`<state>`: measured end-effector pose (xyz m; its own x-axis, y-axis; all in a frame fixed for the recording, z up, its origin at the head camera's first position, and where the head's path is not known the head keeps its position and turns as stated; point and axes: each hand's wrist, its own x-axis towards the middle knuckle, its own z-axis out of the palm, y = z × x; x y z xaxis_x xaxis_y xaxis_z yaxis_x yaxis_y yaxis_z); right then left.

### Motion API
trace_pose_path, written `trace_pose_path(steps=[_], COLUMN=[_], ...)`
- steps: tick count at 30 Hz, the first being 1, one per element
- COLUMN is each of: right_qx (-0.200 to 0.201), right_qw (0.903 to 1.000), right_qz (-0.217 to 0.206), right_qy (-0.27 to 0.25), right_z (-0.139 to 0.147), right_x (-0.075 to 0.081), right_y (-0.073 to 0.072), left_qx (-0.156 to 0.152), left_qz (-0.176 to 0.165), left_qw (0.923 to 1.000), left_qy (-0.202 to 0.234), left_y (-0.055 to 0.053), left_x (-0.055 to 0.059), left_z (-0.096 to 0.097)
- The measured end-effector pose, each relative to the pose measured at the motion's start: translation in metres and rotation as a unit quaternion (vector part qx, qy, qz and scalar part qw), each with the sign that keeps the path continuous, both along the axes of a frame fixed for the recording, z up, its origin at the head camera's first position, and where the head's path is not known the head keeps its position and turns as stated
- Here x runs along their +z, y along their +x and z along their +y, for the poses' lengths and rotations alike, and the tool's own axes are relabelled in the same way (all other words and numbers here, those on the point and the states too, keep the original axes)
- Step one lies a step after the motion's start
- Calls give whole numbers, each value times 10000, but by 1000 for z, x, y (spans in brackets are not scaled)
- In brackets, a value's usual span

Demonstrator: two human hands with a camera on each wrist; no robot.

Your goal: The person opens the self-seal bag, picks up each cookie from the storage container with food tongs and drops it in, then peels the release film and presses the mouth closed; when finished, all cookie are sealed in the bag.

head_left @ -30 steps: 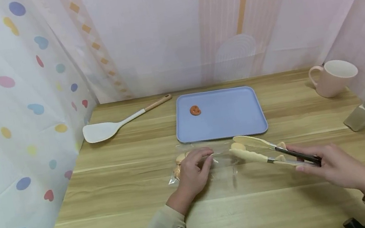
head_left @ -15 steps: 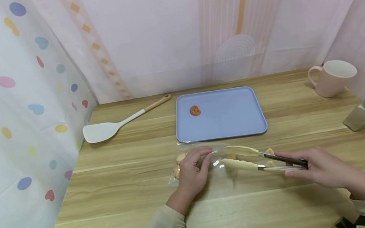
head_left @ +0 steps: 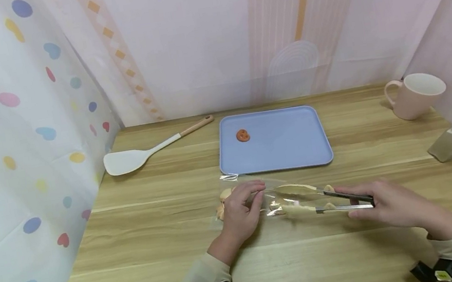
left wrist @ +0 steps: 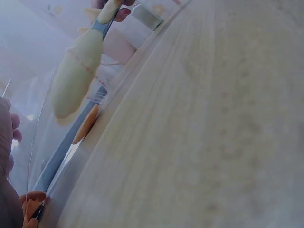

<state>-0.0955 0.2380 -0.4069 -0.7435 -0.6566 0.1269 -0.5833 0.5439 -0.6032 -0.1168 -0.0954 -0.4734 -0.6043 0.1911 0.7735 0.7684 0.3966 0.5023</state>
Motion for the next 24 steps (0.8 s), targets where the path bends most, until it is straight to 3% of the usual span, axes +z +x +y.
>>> trace_pose_path(steps=[9,17,24], right_qx=[102,43,-302], right_qw=[9989,9980,9991], right_qz=[331,615,257], right_qy=[317,128,117], right_z=[-3,-7,-21], right_x=[-5,-12,-18], right_y=[0,0,-2], left_qx=[-54,-42,-1], left_qz=[-8,-13,91], left_qw=[9999,9999,9999], left_qy=[-134,-153,-60], left_y=[0,1,1], left_x=[1,2,1], left_z=[-1,0,0])
